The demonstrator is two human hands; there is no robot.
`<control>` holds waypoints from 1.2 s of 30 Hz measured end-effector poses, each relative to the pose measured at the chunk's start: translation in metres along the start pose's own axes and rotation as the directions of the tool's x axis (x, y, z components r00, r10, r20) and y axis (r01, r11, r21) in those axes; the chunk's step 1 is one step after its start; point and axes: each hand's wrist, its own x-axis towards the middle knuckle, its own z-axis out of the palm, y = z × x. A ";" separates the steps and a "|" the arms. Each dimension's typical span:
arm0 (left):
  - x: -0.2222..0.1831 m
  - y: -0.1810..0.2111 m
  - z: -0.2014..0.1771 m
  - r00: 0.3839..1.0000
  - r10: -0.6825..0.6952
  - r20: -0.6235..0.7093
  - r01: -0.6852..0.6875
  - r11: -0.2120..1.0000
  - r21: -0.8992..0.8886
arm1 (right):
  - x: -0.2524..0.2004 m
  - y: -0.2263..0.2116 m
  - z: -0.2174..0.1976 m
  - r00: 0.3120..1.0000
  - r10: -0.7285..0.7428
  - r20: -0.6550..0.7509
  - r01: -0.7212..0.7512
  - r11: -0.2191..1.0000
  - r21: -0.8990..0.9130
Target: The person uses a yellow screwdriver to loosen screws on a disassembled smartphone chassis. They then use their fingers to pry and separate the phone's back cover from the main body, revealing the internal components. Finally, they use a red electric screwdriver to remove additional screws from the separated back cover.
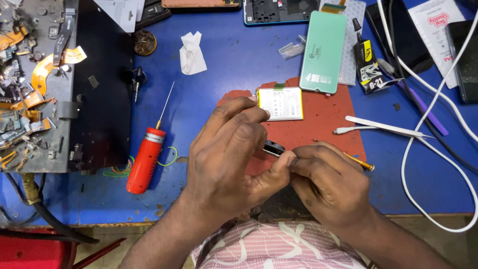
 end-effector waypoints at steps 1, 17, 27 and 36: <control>0.001 0.000 0.000 1.000 -0.012 0.005 0.012 1.000 -0.020 | 0.001 0.000 0.000 1.000 0.003 0.001 -0.003 1.000 0.006; 0.001 -0.001 -0.005 0.998 -0.066 -0.006 0.066 0.995 -0.070 | 0.000 0.009 0.015 0.998 -0.034 0.055 0.035 0.999 -0.007; -0.009 -0.017 -0.014 0.992 -0.111 -0.066 0.103 0.989 -0.105 | -0.009 0.020 0.026 0.984 -0.016 0.177 0.014 1.000 0.011; -0.015 -0.030 -0.023 0.969 -0.223 -0.107 0.200 0.961 -0.192 | -0.008 0.018 0.031 0.973 -0.018 0.232 0.026 0.999 -0.031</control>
